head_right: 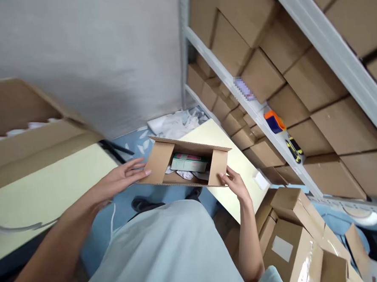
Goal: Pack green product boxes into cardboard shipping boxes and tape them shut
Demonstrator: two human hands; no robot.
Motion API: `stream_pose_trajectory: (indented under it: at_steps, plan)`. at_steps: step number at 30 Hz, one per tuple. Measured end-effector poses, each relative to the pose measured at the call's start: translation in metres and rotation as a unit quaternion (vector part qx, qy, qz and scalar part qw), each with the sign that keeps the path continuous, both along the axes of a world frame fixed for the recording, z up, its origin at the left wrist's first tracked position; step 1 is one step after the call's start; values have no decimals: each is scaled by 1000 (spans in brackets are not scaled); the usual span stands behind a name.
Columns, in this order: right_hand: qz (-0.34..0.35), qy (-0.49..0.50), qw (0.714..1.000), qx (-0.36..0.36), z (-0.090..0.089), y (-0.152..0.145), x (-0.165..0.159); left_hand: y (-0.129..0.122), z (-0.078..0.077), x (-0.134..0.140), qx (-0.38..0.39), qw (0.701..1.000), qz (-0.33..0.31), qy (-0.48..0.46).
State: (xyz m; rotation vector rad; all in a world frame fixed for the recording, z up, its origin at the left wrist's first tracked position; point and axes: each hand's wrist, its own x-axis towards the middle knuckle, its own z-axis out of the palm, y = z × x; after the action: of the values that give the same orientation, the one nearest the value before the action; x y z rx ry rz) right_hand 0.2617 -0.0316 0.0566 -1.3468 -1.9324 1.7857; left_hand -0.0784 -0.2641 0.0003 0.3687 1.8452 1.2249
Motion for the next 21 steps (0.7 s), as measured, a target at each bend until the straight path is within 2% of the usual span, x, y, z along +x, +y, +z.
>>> stream_pose_trajectory:
  at_steps: [3, 5, 11, 16, 18, 21]
  plan:
    - [97, 4, 995, -6, 5, -31, -72, -88, 9, -31, -10, 995, 73, -62]
    - [156, 7, 988, -19, 3, -55, -123, -141, 13, -48, -1, 990, 127, -57]
    - [272, -7, 959, -78, -19, -128, -263, -271, 14, -89, -10, 971, 236, -24]
    - [345, -26, 933, -94, -33, -186, -351, -346, -6, -104, -26, 951, 307, 5]
    - [369, -44, 924, -90, -34, -203, -377, -364, -18, -107, -20, 945, 325, 19]
    - [394, -70, 913, -78, -33, -216, -406, -378, -34, -109, -27, 939, 340, 52]
